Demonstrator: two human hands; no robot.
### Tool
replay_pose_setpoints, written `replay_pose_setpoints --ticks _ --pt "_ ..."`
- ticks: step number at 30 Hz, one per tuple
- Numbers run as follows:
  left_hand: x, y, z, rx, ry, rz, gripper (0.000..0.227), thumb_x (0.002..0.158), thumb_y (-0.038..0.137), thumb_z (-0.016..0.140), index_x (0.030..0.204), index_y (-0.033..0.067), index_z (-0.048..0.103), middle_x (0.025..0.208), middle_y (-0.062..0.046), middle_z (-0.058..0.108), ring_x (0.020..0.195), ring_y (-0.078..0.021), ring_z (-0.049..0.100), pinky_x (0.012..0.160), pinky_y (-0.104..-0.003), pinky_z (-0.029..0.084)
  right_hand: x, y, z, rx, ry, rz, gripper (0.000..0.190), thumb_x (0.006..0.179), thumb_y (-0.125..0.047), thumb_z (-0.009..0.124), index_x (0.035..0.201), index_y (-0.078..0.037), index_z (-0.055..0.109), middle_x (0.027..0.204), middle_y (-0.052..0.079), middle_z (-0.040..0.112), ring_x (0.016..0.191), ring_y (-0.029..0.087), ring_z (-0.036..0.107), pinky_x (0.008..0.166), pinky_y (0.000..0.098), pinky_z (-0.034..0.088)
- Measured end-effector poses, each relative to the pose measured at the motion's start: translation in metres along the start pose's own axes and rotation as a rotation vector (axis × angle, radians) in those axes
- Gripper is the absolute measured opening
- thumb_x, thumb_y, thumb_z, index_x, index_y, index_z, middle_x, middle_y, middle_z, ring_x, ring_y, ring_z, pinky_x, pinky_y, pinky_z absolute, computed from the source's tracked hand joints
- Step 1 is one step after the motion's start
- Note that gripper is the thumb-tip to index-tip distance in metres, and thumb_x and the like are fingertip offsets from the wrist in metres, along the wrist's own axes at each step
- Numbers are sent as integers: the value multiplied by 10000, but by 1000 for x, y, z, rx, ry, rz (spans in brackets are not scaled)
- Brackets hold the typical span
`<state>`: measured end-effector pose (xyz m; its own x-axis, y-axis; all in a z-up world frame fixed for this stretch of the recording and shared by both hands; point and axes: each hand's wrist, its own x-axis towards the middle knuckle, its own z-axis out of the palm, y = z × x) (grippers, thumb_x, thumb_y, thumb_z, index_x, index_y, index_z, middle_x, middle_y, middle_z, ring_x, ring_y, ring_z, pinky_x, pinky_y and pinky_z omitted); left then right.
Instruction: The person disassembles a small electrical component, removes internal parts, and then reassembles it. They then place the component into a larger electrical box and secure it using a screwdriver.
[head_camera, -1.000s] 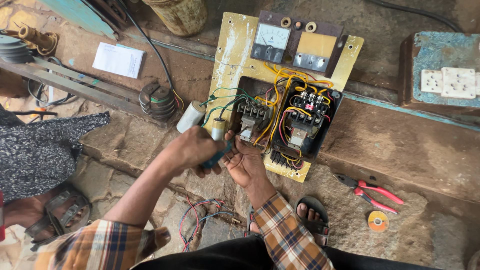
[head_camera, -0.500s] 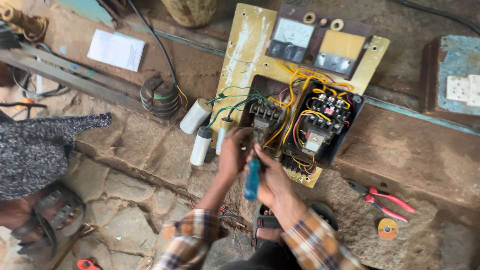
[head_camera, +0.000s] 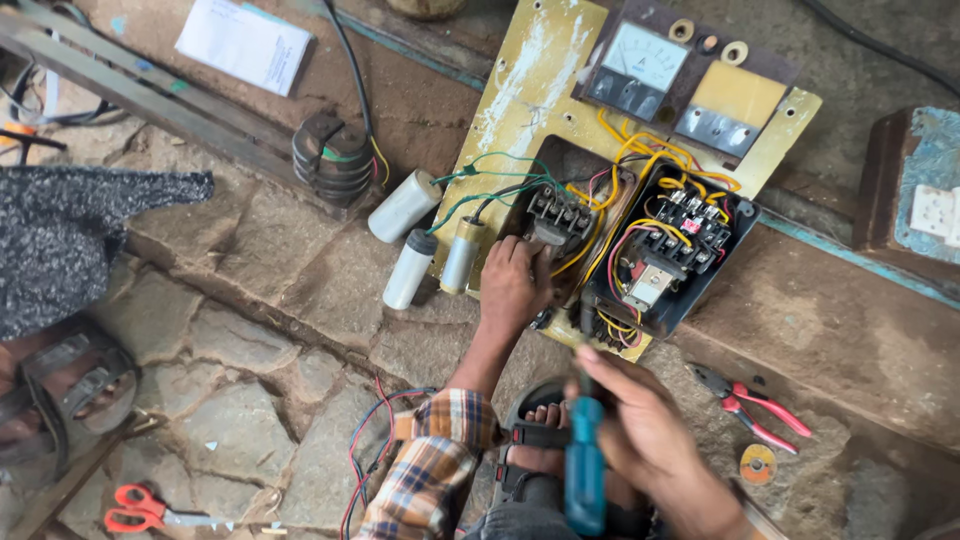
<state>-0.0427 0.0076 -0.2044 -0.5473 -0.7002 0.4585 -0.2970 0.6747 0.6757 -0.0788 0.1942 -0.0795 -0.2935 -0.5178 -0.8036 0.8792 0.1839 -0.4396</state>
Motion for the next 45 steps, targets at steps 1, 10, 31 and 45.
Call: replay_pose_setpoints --ticks 1,10,31,45 --pt "0 1 2 5 17 7 110 905 85 742 950 33 656 882 -134 620 849 -342 618 777 -446 514 -5 2 -14 -11 33 -41 266 898 -244 723 1050 -30 676 808 33 653 722 147 624 633 277 493" --pt "-4 22 -9 -1 78 -87 385 836 198 808 1105 -18 638 1065 -196 634 1002 -403 593 889 -476 485 -8 90 -173 33 346 130 305 893 -233 664 1161 -99 714 993 -25 738 824 134 628 735 312 502" --pt "-2 16 4 93 -84 -275 467 789 236 806 1148 -43 700 1015 -197 659 949 -382 626 843 -476 514 52 28 -37 -1214 584 -968 331 936 -342 740 1117 -65 740 544 57 564 438 183 519 445 360 427" --pt "-9 6 7 37 -81 -296 408 799 168 760 1171 7 711 1036 -164 662 963 -369 625 839 -466 512 138 -40 43 -1528 392 -1164 273 873 -246 738 1122 -139 767 921 151 756 781 383 718 690 483 568"
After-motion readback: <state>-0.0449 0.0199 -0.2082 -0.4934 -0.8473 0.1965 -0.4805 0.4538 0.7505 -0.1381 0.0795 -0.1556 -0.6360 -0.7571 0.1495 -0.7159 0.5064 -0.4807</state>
